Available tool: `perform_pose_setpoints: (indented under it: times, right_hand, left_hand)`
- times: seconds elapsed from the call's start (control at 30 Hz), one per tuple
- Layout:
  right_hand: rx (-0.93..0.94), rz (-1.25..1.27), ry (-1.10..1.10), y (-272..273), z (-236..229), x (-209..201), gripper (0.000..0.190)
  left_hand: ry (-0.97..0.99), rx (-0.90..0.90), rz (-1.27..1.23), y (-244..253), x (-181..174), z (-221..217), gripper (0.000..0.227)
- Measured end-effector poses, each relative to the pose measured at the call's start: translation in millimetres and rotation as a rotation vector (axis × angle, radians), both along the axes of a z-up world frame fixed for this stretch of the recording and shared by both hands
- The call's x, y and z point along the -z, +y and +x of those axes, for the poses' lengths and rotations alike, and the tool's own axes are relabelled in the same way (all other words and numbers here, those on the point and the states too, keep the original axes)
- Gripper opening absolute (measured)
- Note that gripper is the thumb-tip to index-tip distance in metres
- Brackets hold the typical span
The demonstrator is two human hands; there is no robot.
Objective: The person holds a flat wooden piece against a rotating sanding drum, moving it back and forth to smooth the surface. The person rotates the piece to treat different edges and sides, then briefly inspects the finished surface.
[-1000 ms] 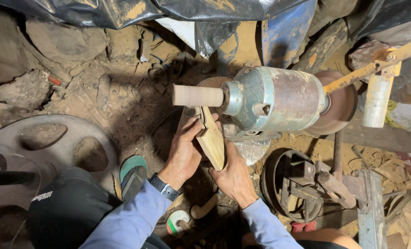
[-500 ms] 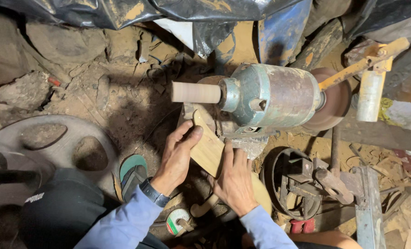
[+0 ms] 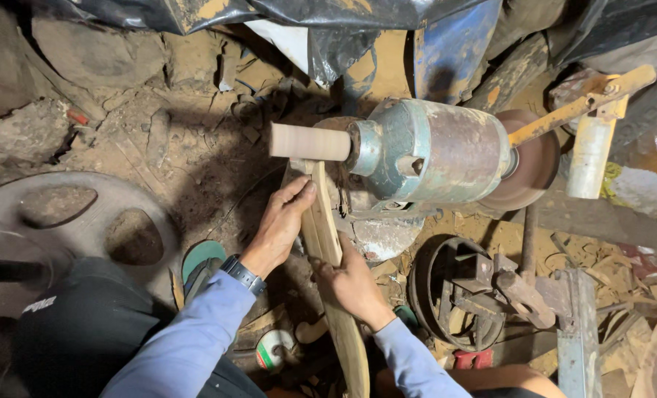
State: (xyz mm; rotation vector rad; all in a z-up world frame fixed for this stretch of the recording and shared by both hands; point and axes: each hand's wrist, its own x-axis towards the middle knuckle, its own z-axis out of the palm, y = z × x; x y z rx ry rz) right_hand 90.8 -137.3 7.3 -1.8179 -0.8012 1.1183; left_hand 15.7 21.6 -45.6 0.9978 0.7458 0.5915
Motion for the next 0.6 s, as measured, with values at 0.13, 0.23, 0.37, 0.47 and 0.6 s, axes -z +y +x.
perform_pose_setpoints:
  times: [0.13,0.23,0.37,0.47,0.6]
  right_hand:
    - [-0.049,0.084,-0.426,11,-8,-13,0.053]
    - [-0.01,-0.026,-0.435,18,-11,-24,0.049]
    - [0.007,-0.121,-0.401,23,-13,-33,0.044]
    - [0.012,-0.115,-0.431,22,-19,-34,0.051]
    - [0.023,-0.172,-0.482,9,-26,-26,0.062]
  left_hand:
    - [-0.229,-0.015,-0.074,1,-8,8,0.043]
    - [-0.278,-0.018,-0.108,3,-18,10,0.035]
    - [-0.311,0.021,-0.154,5,-27,8,0.03]
    - [-0.34,0.047,-0.192,3,-29,5,0.029]
    - [-0.39,0.121,-0.197,-9,-25,-5,0.032]
